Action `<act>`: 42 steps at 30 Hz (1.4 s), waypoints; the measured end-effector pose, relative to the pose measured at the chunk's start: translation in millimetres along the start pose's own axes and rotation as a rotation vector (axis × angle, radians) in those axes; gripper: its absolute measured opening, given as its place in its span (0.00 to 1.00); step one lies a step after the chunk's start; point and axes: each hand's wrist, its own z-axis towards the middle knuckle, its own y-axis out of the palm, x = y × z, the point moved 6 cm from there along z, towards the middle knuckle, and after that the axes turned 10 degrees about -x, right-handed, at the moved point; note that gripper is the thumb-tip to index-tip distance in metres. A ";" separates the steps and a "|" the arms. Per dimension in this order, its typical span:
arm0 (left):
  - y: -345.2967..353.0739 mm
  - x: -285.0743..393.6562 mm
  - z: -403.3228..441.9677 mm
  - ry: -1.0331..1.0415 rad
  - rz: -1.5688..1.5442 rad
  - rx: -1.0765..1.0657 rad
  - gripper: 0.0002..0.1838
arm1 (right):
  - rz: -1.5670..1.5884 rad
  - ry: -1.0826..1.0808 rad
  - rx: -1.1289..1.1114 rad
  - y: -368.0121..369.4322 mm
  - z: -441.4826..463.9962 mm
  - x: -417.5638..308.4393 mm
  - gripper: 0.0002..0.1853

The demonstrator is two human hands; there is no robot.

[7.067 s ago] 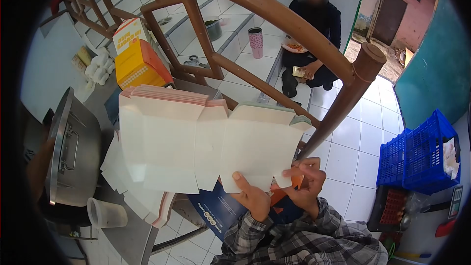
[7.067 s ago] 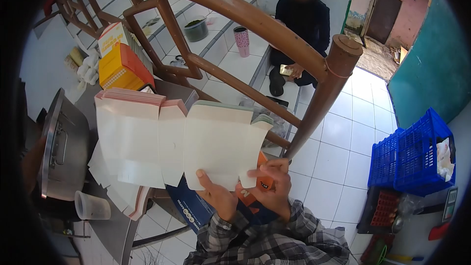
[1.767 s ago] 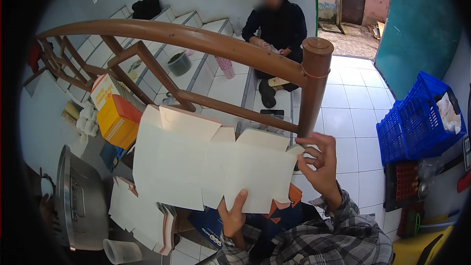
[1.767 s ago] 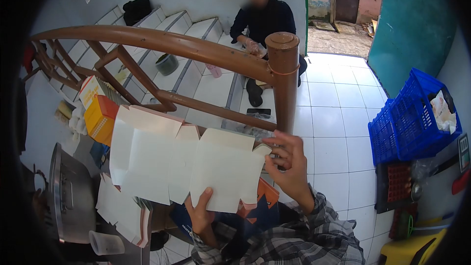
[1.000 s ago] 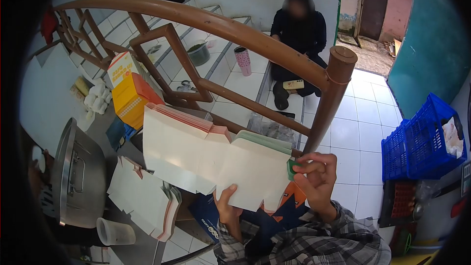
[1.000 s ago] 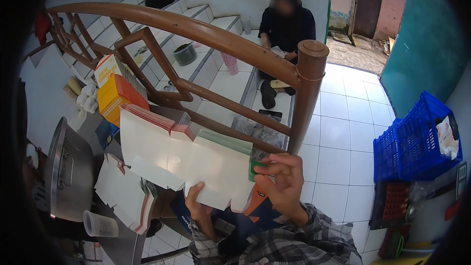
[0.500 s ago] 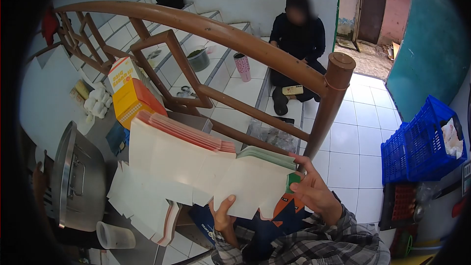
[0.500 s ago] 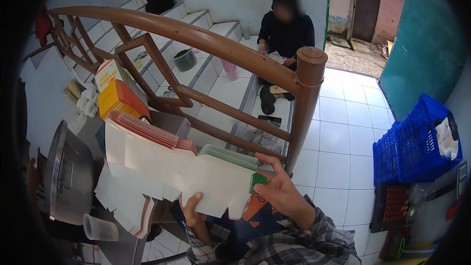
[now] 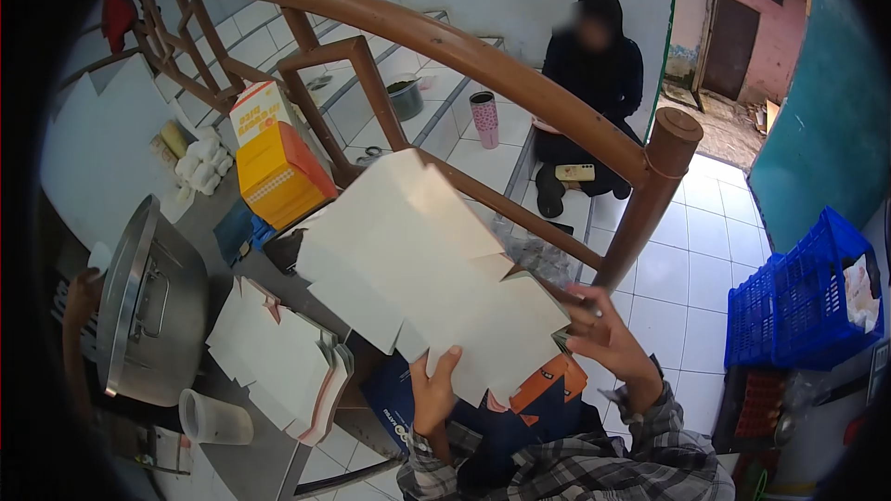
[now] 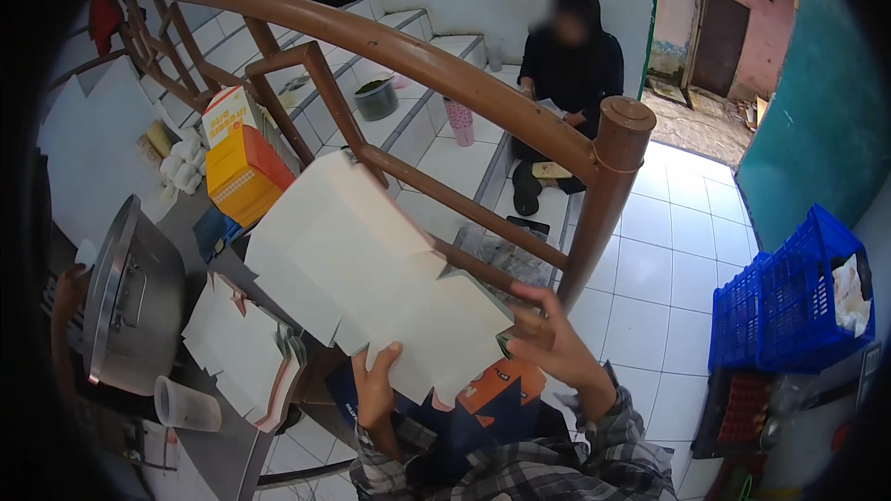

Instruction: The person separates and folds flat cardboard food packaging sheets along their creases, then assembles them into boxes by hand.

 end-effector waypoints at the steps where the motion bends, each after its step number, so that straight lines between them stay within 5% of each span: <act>1: 0.3 3.8 -2.2 0.021 0.089 -0.004 0.16 | -0.065 -0.057 0.013 -1.6 4.4 -5.1 0.36; 9: -2.6 -28.8 -8.0 0.025 0.182 0.034 0.16 | -0.382 -0.045 -0.301 -1.2 37.3 10.3 0.28; 12: 2.9 -32.9 -11.0 0.082 0.220 0.129 0.16 | -0.250 0.148 -0.141 11.6 31.0 29.5 0.28; 22: 19.8 -44.6 -19.0 0.200 0.100 0.320 0.20 | -0.941 -0.085 0.366 65.3 18.4 27.9 0.24; 29: 5.0 -45.0 -19.9 0.163 0.261 0.313 0.20 | -0.688 -0.114 0.295 55.4 21.7 40.6 0.24; 32: -6.2 -25.7 -11.8 0.135 0.074 0.102 0.18 | -0.552 -0.104 0.257 42.5 22.7 43.5 0.24; 35: 4.8 13.3 -12.2 0.155 0.244 -0.152 0.17 | -0.375 0.001 0.262 37.2 11.8 47.8 0.26; 38: -2.3 -3.9 -15.3 0.001 0.106 -0.153 0.17 | -0.335 -0.063 0.226 38.5 7.1 42.2 0.31; 42: -4.1 2.7 -16.3 0.117 0.266 -0.051 0.18 | -0.419 -0.143 0.073 36.3 7.4 31.8 0.36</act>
